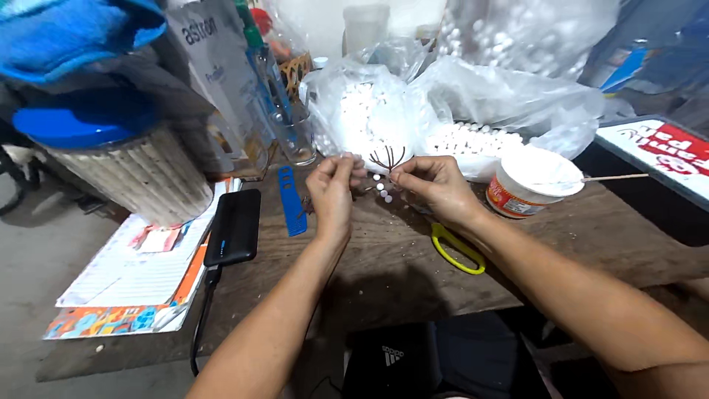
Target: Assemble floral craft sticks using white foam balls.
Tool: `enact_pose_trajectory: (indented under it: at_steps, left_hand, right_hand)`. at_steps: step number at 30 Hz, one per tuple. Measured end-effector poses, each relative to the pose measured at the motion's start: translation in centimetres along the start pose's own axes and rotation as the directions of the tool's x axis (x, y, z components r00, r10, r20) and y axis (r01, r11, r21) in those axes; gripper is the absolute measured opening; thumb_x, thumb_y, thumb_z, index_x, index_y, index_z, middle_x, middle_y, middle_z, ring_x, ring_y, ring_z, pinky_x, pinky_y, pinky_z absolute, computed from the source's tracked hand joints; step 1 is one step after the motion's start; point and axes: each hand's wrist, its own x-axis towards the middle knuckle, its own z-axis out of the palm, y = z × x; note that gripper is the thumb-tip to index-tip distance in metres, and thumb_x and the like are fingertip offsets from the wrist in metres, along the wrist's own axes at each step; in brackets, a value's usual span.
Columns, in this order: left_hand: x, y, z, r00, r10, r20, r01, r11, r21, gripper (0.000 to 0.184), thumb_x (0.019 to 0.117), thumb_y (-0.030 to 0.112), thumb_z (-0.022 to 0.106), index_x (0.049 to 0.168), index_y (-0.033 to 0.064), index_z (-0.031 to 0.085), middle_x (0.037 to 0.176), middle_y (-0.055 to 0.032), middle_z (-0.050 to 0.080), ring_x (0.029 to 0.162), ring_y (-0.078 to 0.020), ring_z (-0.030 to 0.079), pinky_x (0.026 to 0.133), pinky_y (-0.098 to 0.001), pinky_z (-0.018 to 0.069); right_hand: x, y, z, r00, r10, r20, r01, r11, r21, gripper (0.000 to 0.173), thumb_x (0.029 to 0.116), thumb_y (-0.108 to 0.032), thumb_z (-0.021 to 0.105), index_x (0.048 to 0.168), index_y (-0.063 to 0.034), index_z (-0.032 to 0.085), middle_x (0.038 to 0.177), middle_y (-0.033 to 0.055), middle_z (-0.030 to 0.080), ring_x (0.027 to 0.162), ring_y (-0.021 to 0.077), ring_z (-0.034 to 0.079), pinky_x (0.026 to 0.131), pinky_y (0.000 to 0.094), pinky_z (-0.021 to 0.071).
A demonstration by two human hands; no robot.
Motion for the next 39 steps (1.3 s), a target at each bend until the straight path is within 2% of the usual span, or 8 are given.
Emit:
enact_pose_trajectory:
  at_steps: [4,12,17,23,28,33,37,39]
  left_hand:
    - [-1.0,0.1,1.4,0.997,-0.059,0.052,0.062,0.996,-0.065,0.023,0.1065,0.012,0.052,0.091,0.0092,0.068,0.087,0.0033,0.073,0.072,-0.0013,0.067,0.065,-0.0167,0.0551]
    - [-1.5,0.2,2.8,0.994,-0.072,0.077,0.08,0.991,-0.106,0.02,0.1042,0.008,0.055,0.09,0.0085,0.069,0.086,0.0023,0.073,0.071,-0.0022,0.067,0.066,-0.0171,0.0552]
    - [-1.4,0.0,3.1,0.998,0.048,0.044,-0.044,0.996,-0.083,0.012,0.098,0.004,0.062,0.089,0.0097,0.068,0.082,0.0045,0.067,0.07,-0.0021,0.063,0.066,-0.018,0.0547]
    - [-1.5,0.0,3.7,0.987,0.137,0.078,-0.134,0.99,-0.034,0.009,0.0928,-0.002,0.07,0.098,0.0049,0.071,0.089,0.0045,0.07,0.075,0.001,0.064,0.069,-0.0163,0.0549]
    - [-1.5,-0.1,3.9,0.983,0.167,0.076,-0.165,0.986,-0.031,0.009,0.0914,-0.004,0.071,0.098,0.0028,0.072,0.091,0.0034,0.069,0.077,0.0012,0.064,0.07,-0.0152,0.0541]
    - [-1.5,-0.3,3.7,0.992,0.116,0.049,-0.114,0.992,-0.045,0.008,0.0943,0.0,0.068,0.094,0.0083,0.069,0.084,0.0055,0.067,0.069,0.0009,0.061,0.064,-0.0152,0.0525]
    - [-1.3,-0.2,3.3,0.989,0.121,0.08,-0.118,0.992,-0.041,0.012,0.096,0.002,0.066,0.107,0.0056,0.069,0.093,0.0035,0.069,0.078,-0.0002,0.064,0.071,-0.017,0.0542]
    - [-1.1,-0.4,3.1,0.978,0.185,0.095,-0.183,0.983,-0.029,0.014,0.0939,0.0,0.069,0.107,0.0045,0.07,0.095,0.0027,0.07,0.076,0.0003,0.064,0.068,-0.016,0.0544]
  right_hand:
    - [-0.1,0.0,-0.4,0.999,0.03,-0.04,-0.027,0.997,0.066,0.012,0.0996,-0.003,0.061,0.092,-0.005,0.07,0.075,-0.0052,0.065,0.058,-0.0007,0.057,0.055,0.015,0.0507]
    - [-0.1,0.0,-0.6,0.996,0.041,-0.075,-0.033,0.993,0.116,0.013,0.1009,-0.004,0.059,0.093,-0.0051,0.069,0.075,-0.0042,0.065,0.057,-0.0006,0.057,0.053,0.0147,0.0504]
    - [-0.1,0.0,-0.8,0.994,0.065,-0.093,-0.05,0.987,0.151,0.014,0.101,-0.004,0.059,0.092,-0.0053,0.07,0.074,-0.0045,0.064,0.057,-0.0008,0.057,0.053,0.0141,0.05]
    - [-0.1,0.2,-0.8,0.989,0.138,-0.056,-0.119,0.957,0.264,0.019,0.1035,-0.005,0.054,0.092,-0.0069,0.069,0.071,-0.005,0.064,0.055,0.0001,0.057,0.052,0.0155,0.051]
    - [-0.1,0.4,-0.9,0.988,0.146,-0.044,-0.127,0.948,0.292,0.021,0.1041,-0.006,0.053,0.091,-0.0078,0.069,0.071,-0.0046,0.064,0.055,0.0,0.057,0.052,0.0151,0.0509]
    - [0.0,0.4,-1.0,0.989,0.141,-0.033,-0.124,0.943,0.309,0.022,0.1049,-0.007,0.051,0.092,-0.0071,0.069,0.072,-0.0035,0.063,0.056,0.0007,0.057,0.053,0.0153,0.0515]
    - [0.0,0.5,-1.0,0.99,0.134,0.049,-0.143,0.926,0.351,0.023,0.1051,-0.007,0.049,0.092,-0.0071,0.068,0.071,-0.0027,0.065,0.056,0.0012,0.058,0.053,0.0155,0.0519]
    - [0.0,0.6,-1.0,0.986,0.143,0.083,-0.163,0.921,0.354,0.024,0.1055,-0.007,0.047,0.092,-0.0068,0.068,0.071,-0.0026,0.064,0.056,0.0016,0.058,0.053,0.0158,0.0519]
